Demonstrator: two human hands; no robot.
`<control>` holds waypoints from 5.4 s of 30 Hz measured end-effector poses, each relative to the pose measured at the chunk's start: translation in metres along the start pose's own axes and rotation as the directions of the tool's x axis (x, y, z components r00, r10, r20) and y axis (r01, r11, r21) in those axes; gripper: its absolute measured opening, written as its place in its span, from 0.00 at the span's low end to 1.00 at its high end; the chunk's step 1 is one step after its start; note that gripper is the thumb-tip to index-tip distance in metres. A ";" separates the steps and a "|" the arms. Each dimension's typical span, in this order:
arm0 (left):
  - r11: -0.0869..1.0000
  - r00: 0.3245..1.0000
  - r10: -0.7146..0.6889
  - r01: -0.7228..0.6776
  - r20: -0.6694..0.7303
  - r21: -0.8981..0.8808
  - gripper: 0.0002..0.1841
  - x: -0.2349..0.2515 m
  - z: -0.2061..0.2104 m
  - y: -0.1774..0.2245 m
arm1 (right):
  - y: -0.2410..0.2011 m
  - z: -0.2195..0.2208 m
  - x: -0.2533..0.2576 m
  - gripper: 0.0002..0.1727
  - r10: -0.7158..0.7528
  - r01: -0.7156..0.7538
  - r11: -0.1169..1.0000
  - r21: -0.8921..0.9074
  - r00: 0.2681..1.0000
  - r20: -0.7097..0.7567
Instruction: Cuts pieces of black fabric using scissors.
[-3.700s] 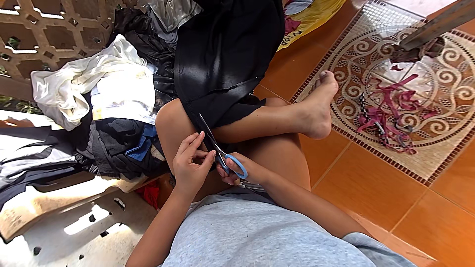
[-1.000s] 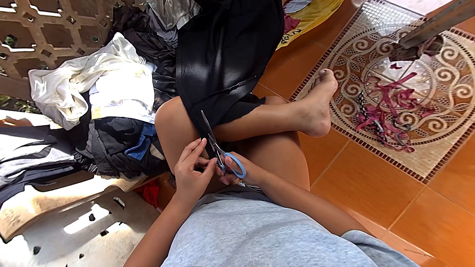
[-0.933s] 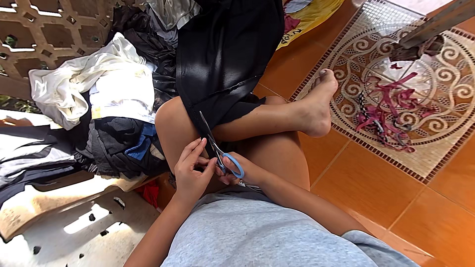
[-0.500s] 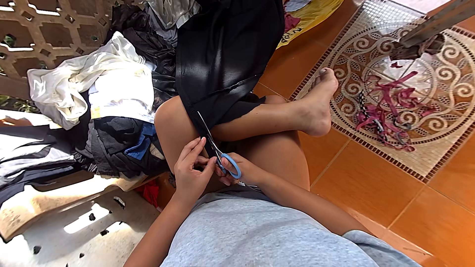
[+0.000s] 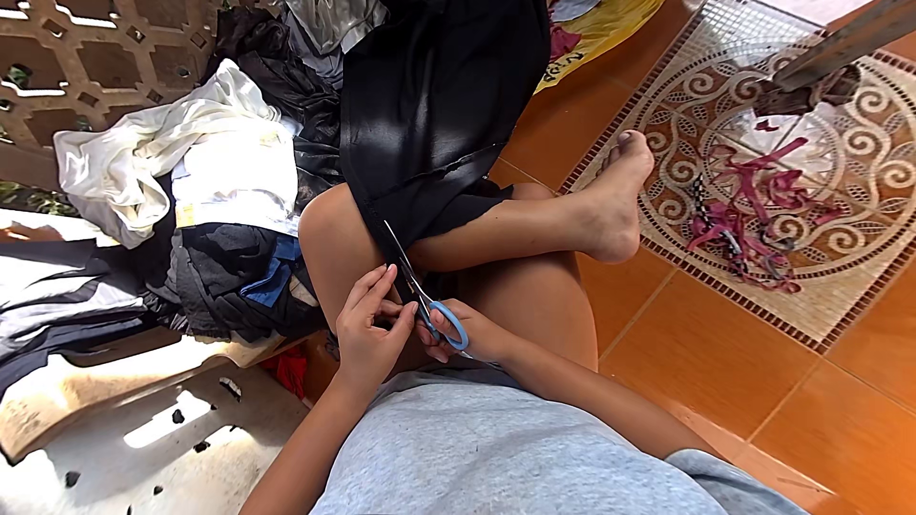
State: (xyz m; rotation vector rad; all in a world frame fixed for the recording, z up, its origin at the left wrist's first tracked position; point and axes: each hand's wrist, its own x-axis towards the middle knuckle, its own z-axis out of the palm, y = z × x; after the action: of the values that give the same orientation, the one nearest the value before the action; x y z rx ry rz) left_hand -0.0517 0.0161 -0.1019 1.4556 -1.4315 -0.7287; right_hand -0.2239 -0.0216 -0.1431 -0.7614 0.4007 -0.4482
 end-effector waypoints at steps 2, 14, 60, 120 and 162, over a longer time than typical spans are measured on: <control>1.000 1.000 -0.007 0.007 0.001 0.006 0.25 0.000 0.000 0.000 | 0.001 0.001 0.000 0.23 -0.004 0.004 1.000 -0.011 1.000 -0.007; 1.000 1.000 -0.004 0.004 0.008 0.005 0.25 -0.001 0.000 0.001 | -0.009 0.000 0.004 0.24 0.022 -0.022 1.000 -0.006 0.999 -0.032; 1.000 1.000 0.002 -0.002 0.020 0.005 0.25 -0.003 -0.004 0.001 | -0.013 0.008 0.009 0.21 0.000 -0.002 1.000 -0.023 0.998 -0.070; 0.997 0.994 0.048 -0.054 0.094 0.060 0.23 -0.006 -0.017 0.019 | -0.027 0.007 0.024 0.22 0.012 -0.002 0.995 0.098 0.995 -0.101; 0.995 0.958 -0.052 0.025 0.283 0.096 0.22 -0.004 -0.025 0.016 | -0.031 0.000 0.031 0.24 0.001 0.009 0.998 0.068 0.989 -0.145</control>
State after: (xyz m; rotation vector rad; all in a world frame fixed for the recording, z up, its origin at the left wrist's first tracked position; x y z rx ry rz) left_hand -0.0361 0.0270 -0.0781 1.4965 -1.6771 -0.9383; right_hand -0.2056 -0.0572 -0.1257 -0.6647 0.5174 -0.5202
